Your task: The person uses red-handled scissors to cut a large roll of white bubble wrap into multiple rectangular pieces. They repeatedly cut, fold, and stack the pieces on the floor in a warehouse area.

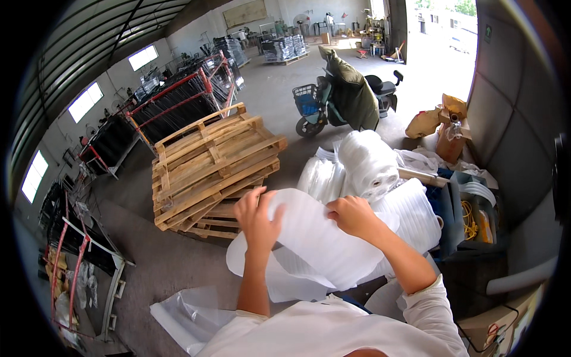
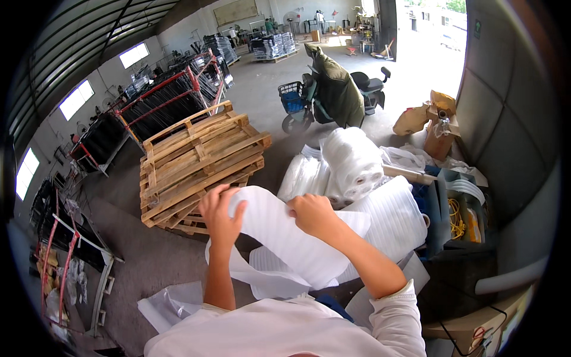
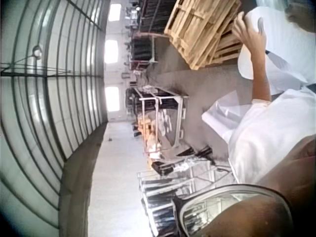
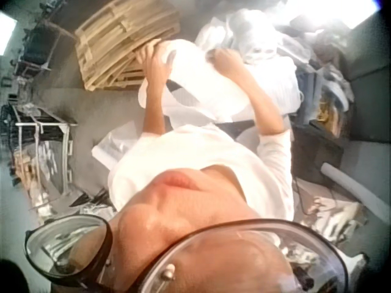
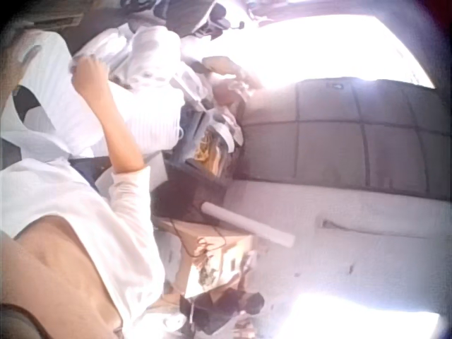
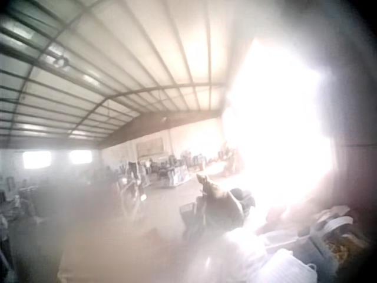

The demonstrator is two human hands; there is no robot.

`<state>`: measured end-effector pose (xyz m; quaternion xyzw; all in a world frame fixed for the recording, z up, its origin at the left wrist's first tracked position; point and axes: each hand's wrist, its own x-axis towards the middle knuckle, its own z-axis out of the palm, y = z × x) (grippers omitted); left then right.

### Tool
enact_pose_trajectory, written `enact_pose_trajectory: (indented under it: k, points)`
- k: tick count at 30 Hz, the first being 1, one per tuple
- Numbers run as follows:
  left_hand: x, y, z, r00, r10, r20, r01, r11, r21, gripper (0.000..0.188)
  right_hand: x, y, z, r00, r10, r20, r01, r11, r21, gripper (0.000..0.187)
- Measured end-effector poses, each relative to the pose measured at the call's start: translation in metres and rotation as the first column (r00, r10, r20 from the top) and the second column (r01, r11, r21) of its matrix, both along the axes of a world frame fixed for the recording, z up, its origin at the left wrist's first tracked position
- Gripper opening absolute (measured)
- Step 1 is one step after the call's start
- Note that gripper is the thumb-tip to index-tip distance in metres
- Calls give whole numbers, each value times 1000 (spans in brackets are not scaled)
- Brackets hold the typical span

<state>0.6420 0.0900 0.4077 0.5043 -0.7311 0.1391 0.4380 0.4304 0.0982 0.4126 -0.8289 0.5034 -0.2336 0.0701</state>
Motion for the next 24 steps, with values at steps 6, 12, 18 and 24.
enact_pose_trajectory:
  k: [6,12,18,24]
  points:
    - [-60,2,5,931,-293,217,242,941,235,33,-10,-18,9,970,120,-213,-138,988,-73,5]
    - [-55,-13,4,961,-275,22,264,940,216,11,-35,-25,31,972,152,-179,-169,982,-82,11]
    - [-45,-6,3,968,-163,-189,213,935,282,10,-49,-31,42,979,106,-171,-107,994,7,13]
    - [-20,-11,-5,955,-27,-296,130,933,335,13,-57,-46,47,972,82,-220,-80,997,19,17]
